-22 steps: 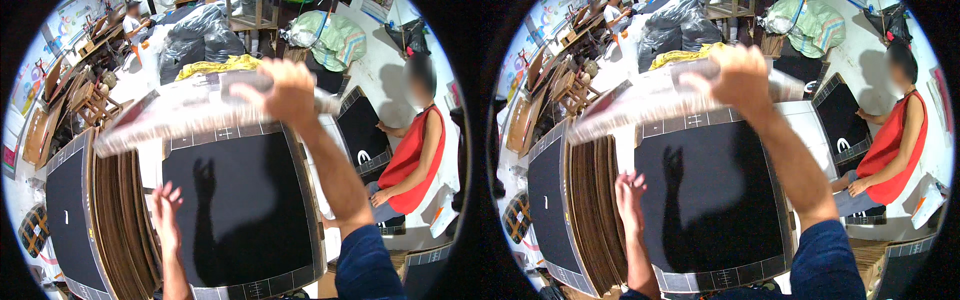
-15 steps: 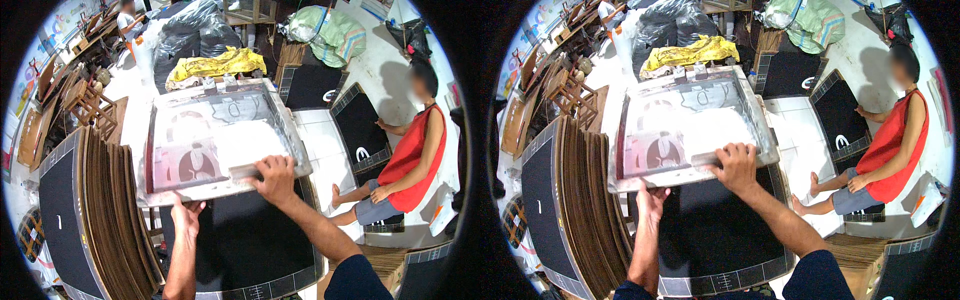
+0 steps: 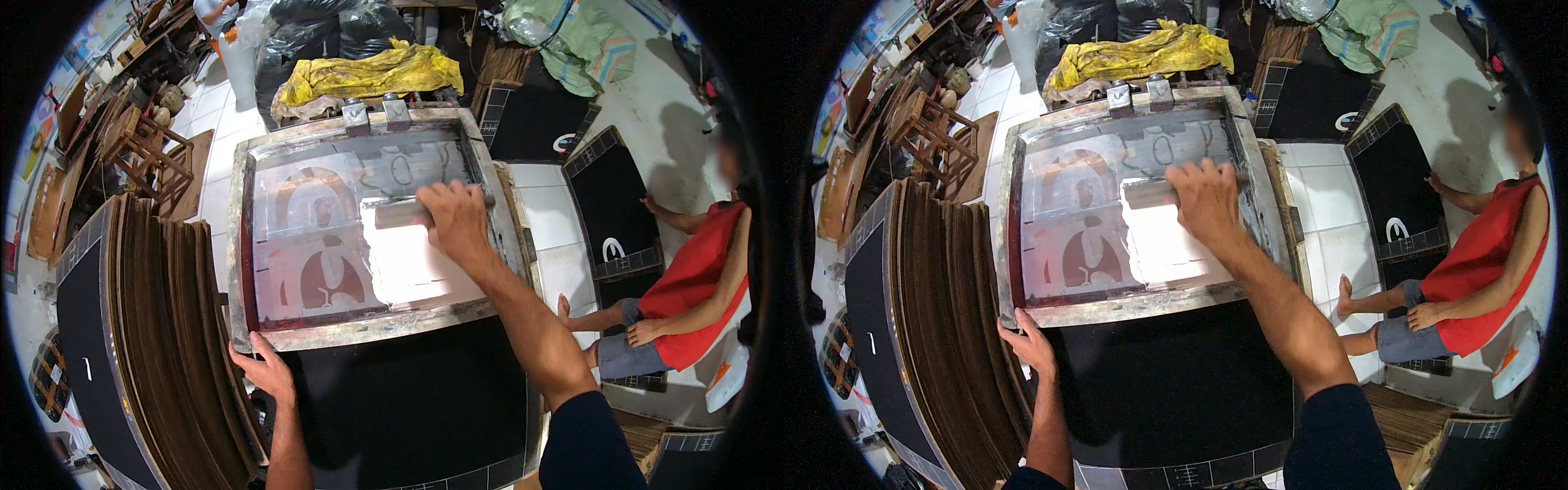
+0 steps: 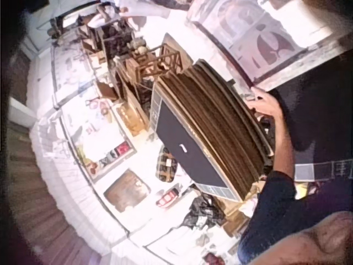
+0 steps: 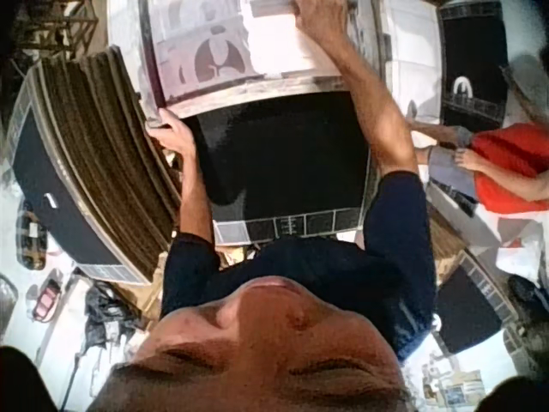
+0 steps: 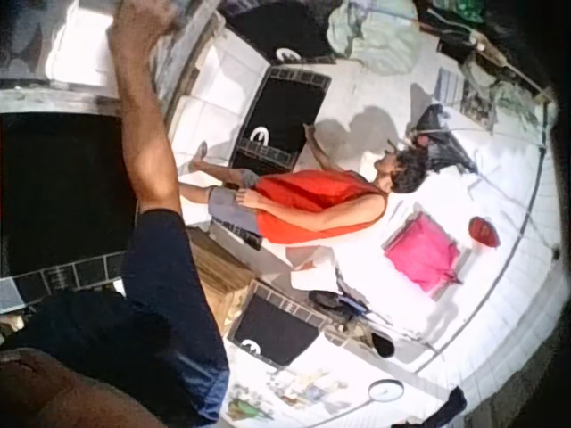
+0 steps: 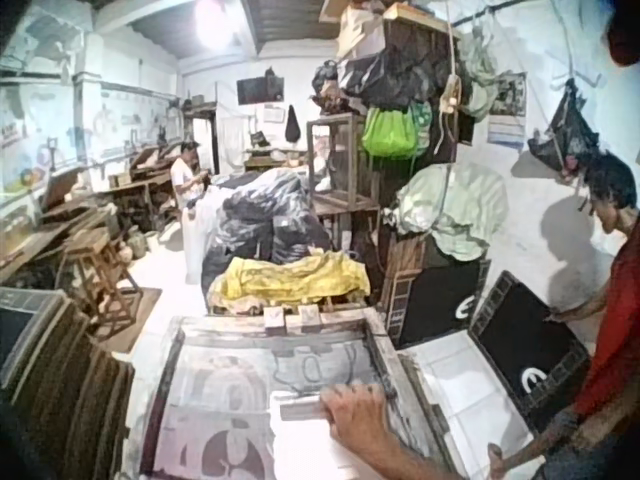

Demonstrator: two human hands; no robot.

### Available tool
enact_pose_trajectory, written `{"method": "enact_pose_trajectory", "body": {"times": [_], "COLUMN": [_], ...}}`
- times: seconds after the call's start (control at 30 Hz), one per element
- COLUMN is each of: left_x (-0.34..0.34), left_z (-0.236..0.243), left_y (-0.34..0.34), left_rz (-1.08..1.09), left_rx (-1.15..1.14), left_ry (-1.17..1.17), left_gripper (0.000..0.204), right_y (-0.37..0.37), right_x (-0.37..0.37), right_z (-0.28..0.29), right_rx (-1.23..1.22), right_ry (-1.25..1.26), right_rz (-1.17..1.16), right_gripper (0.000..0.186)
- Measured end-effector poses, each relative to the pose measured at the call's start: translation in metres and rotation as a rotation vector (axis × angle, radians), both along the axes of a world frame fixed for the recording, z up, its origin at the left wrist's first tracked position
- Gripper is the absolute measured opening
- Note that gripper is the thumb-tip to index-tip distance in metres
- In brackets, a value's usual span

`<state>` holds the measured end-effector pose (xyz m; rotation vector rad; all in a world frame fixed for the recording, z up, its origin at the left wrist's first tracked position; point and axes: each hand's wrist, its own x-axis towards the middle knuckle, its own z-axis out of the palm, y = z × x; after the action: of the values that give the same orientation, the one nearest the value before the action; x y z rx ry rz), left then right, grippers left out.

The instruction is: The person performs screen printing on black rectangular boards. They place a board under a screen, apply white ink with a squeegee, and lift the screen to reveal a printed logo. The process is repeated on multiple boards.

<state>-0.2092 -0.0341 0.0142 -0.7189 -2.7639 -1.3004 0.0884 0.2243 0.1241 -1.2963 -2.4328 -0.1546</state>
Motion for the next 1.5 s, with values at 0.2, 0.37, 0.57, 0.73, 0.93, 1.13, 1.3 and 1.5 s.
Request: {"method": "enact_pose_trajectory", "body": {"times": [0.2, 0.37, 0.57, 0.73, 0.93, 1.13, 1.3, 1.5], "left_x": [-0.004, -0.002, -0.001, -0.002, -0.003, -0.004, -0.006, -0.005], "left_z": [-0.007, -0.006, -0.003, -0.006, -0.009, -0.009, -0.007, -0.007], "left_y": [0.001, 0.002, 0.001, 0.003, 0.002, 0.001, 0.001, 0.002], "left_rz": [0.005, -0.004, -0.007, -0.002, 0.008, -0.024, -0.025, -0.027], "left_rx": [-0.031, 0.000, -0.001, -0.022, -0.017, -0.015, -0.023, 0.018], "left_ry": [0.109, 0.068, 0.039, 0.071, 0.057, 0.032, 0.029, 0.053], "left_gripper": [0.074, 0.070, 0.066, 0.066, 0.067, 0.067, 0.069, 0.070], "right_y": [0.050, 0.002, -0.094, -0.039, 0.045, 0.006, -0.073, -0.122], "right_x": [-0.019, -0.007, 0.014, 0.009, -0.030, -0.009, 0.015, 0.028], "right_z": [-0.021, -0.025, -0.001, 0.002, -0.014, -0.017, -0.006, -0.013], "right_rx": [0.039, 0.044, -0.134, -0.242, -0.009, -0.015, -0.133, -0.118], "right_ry": [0.064, 0.030, -0.030, -0.043, 0.064, -0.005, -0.014, -0.019], "right_rz": [-0.006, 0.012, -0.010, 0.009, -0.023, 0.008, -0.018, -0.027], "right_gripper": [0.026, 0.016, 0.025, 0.031, 0.031, 0.019, 0.019, 0.026]}}
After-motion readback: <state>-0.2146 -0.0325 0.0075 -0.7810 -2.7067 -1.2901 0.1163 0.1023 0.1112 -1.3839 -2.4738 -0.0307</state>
